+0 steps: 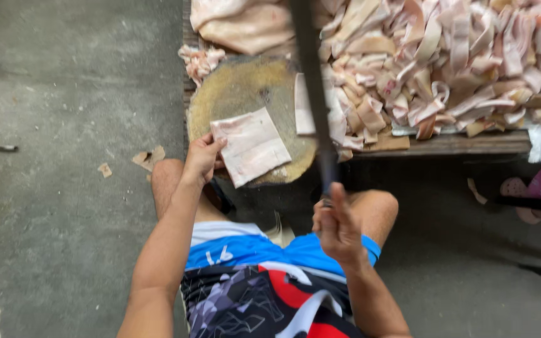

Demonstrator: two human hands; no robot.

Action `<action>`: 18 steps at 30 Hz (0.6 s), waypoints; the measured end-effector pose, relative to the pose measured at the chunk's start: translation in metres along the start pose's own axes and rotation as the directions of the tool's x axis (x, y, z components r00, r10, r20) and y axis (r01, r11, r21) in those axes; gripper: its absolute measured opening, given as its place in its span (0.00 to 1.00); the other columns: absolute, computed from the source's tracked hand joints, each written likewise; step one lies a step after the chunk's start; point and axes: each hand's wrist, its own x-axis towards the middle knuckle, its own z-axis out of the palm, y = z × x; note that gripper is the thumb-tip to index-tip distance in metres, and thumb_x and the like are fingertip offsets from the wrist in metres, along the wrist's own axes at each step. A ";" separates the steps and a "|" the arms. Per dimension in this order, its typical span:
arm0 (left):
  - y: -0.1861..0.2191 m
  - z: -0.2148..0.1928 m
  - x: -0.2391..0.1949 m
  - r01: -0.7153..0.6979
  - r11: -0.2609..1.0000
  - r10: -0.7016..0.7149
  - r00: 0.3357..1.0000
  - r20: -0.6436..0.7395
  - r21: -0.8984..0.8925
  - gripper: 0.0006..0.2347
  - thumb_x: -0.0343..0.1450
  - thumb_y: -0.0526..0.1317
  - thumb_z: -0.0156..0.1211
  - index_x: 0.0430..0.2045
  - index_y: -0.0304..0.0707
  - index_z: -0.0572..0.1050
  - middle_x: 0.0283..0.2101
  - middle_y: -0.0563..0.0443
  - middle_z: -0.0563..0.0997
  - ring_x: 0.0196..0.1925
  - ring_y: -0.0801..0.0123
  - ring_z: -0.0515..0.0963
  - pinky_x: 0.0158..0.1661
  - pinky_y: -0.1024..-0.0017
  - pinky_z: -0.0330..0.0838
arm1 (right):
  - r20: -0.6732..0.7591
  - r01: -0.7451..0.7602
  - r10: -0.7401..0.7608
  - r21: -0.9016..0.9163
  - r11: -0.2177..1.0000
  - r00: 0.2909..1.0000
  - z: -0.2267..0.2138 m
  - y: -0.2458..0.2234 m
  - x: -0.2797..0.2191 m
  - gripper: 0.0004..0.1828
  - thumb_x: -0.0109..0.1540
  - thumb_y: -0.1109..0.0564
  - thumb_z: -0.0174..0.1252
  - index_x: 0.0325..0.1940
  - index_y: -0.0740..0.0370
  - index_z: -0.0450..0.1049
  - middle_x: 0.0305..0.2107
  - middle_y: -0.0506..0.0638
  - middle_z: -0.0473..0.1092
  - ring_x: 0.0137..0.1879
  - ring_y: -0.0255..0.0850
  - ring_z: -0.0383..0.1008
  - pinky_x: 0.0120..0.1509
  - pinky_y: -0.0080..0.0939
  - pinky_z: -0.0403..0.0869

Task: The person cuts large sheets of pork skin into strips using a large knife on a round wooden cutting board. They repeatedly pick up sheets, slice them into uniform strips, and move the cut pieces to a pile on a nearby table.

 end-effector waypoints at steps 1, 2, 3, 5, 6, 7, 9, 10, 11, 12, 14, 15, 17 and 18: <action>-0.004 -0.002 -0.002 0.001 1.000 -0.001 1.000 0.015 -0.018 0.09 0.74 0.34 0.59 0.46 0.35 0.78 0.39 0.49 0.85 0.34 0.68 0.85 0.33 0.65 0.84 | -0.004 0.111 -0.111 -0.010 0.994 0.994 -0.002 -0.002 -0.010 0.26 0.75 0.57 0.48 0.77 0.45 0.56 0.29 0.47 0.65 0.30 0.33 0.65 0.35 0.32 0.70; 0.003 -0.001 0.006 -0.028 0.999 0.030 0.999 0.038 -0.038 0.09 0.74 0.34 0.58 0.46 0.35 0.78 0.39 0.49 0.85 0.34 0.68 0.86 0.33 0.65 0.84 | -0.002 0.221 -0.221 -0.024 0.975 0.975 -0.005 0.006 -0.010 0.23 0.75 0.56 0.48 0.75 0.46 0.58 0.31 0.48 0.67 0.32 0.35 0.67 0.37 0.34 0.71; 0.005 0.001 0.009 -0.029 0.999 0.030 0.999 0.032 -0.029 0.09 0.74 0.34 0.59 0.47 0.35 0.78 0.39 0.49 0.85 0.35 0.68 0.85 0.33 0.65 0.84 | 0.001 0.295 -0.295 -0.049 0.954 0.955 -0.006 0.019 -0.010 0.21 0.75 0.54 0.48 0.74 0.47 0.60 0.33 0.50 0.68 0.34 0.37 0.69 0.39 0.35 0.71; 0.004 0.001 0.002 -0.017 1.000 0.017 1.000 0.008 -0.009 0.09 0.74 0.34 0.59 0.47 0.36 0.79 0.39 0.49 0.84 0.35 0.68 0.84 0.33 0.65 0.83 | -0.010 0.131 -0.133 -0.082 0.988 0.991 0.008 0.053 -0.010 0.18 0.76 0.52 0.49 0.70 0.50 0.64 0.37 0.54 0.71 0.39 0.41 0.72 0.43 0.39 0.73; 0.005 0.001 0.003 -0.007 1.000 0.007 1.000 0.004 -0.014 0.09 0.74 0.34 0.59 0.47 0.36 0.78 0.39 0.49 0.84 0.36 0.69 0.85 0.34 0.65 0.83 | -0.005 0.010 -0.010 -0.046 0.999 1.000 0.019 0.071 -0.011 0.16 0.76 0.50 0.49 0.68 0.51 0.66 0.39 0.56 0.72 0.41 0.42 0.74 0.46 0.40 0.74; 0.006 0.000 0.003 0.003 1.000 -0.003 1.000 0.000 -0.018 0.08 0.74 0.34 0.59 0.47 0.37 0.78 0.40 0.50 0.85 0.37 0.69 0.85 0.34 0.65 0.84 | -0.007 0.044 -0.053 -0.452 0.891 0.999 0.027 0.087 -0.010 0.25 0.74 0.55 0.52 0.77 0.48 0.62 0.46 0.64 0.77 0.46 0.50 0.82 0.49 0.46 0.78; 0.000 0.001 -0.001 0.024 1.000 -0.024 1.000 -0.007 -0.018 0.08 0.74 0.34 0.59 0.46 0.37 0.78 0.40 0.51 0.84 0.37 0.70 0.85 0.34 0.64 0.83 | 0.014 -0.152 0.209 -0.639 0.754 0.978 0.030 0.095 -0.024 0.28 0.70 0.54 0.53 0.76 0.46 0.63 0.38 0.62 0.77 0.42 0.54 0.80 0.47 0.49 0.76; -0.001 0.002 0.002 0.009 1.000 -0.009 1.000 -0.017 -0.020 0.08 0.74 0.34 0.60 0.46 0.38 0.78 0.40 0.51 0.84 0.38 0.70 0.84 0.33 0.64 0.82 | 0.020 -0.207 0.317 -0.719 0.663 0.948 0.031 0.104 -0.017 0.30 0.67 0.54 0.53 0.75 0.45 0.64 0.34 0.61 0.77 0.40 0.56 0.79 0.46 0.50 0.75; 0.000 0.001 0.007 -0.007 1.000 0.007 1.000 -0.028 -0.022 0.08 0.74 0.34 0.61 0.46 0.38 0.77 0.41 0.52 0.83 0.38 0.70 0.84 0.33 0.64 0.82 | 0.002 -0.192 0.267 -0.689 0.699 0.964 0.025 0.113 -0.004 0.29 0.68 0.54 0.54 0.75 0.45 0.64 0.34 0.62 0.77 0.40 0.57 0.79 0.45 0.50 0.75; -0.004 -0.003 0.007 -0.033 0.999 0.033 0.999 0.001 -0.043 0.08 0.74 0.35 0.60 0.46 0.38 0.77 0.41 0.51 0.84 0.38 0.69 0.84 0.33 0.64 0.82 | -0.038 -0.219 0.258 -0.654 0.724 0.965 0.020 0.110 -0.009 0.28 0.68 0.54 0.54 0.74 0.46 0.64 0.34 0.63 0.77 0.39 0.57 0.79 0.44 0.50 0.75; -0.006 -0.003 0.026 -0.090 0.991 0.097 0.993 0.069 -0.094 0.09 0.73 0.35 0.59 0.47 0.37 0.76 0.42 0.50 0.84 0.38 0.66 0.85 0.35 0.64 0.83 | -0.110 -0.309 0.304 -0.586 0.749 0.946 0.017 0.102 -0.020 0.29 0.68 0.54 0.54 0.75 0.45 0.62 0.32 0.62 0.75 0.37 0.55 0.79 0.42 0.49 0.76; -0.020 0.000 0.024 -0.025 0.995 0.031 0.998 0.054 -0.096 0.09 0.73 0.35 0.59 0.47 0.38 0.76 0.42 0.50 0.84 0.38 0.66 0.84 0.33 0.63 0.82 | -0.139 -0.372 0.358 -0.551 0.747 0.923 0.017 0.097 -0.024 0.30 0.69 0.54 0.53 0.76 0.45 0.60 0.29 0.61 0.75 0.35 0.53 0.79 0.41 0.48 0.76; -0.022 0.008 0.037 0.021 0.992 -0.020 1.000 0.007 -0.127 0.10 0.72 0.35 0.59 0.47 0.40 0.75 0.41 0.52 0.82 0.38 0.66 0.83 0.31 0.60 0.81 | -0.151 -0.410 0.387 -0.486 0.772 0.909 0.011 0.098 0.012 0.31 0.69 0.54 0.52 0.78 0.44 0.57 0.23 0.57 0.71 0.29 0.47 0.76 0.37 0.46 0.75; -0.030 0.004 0.036 0.024 0.986 -0.022 1.000 0.012 -0.162 0.10 0.73 0.35 0.59 0.48 0.39 0.75 0.41 0.50 0.82 0.38 0.64 0.83 0.32 0.61 0.82 | -0.161 -0.461 0.437 -0.446 0.767 0.885 0.013 0.092 0.009 0.32 0.69 0.54 0.52 0.78 0.43 0.56 0.20 0.55 0.69 0.26 0.43 0.72 0.35 0.44 0.74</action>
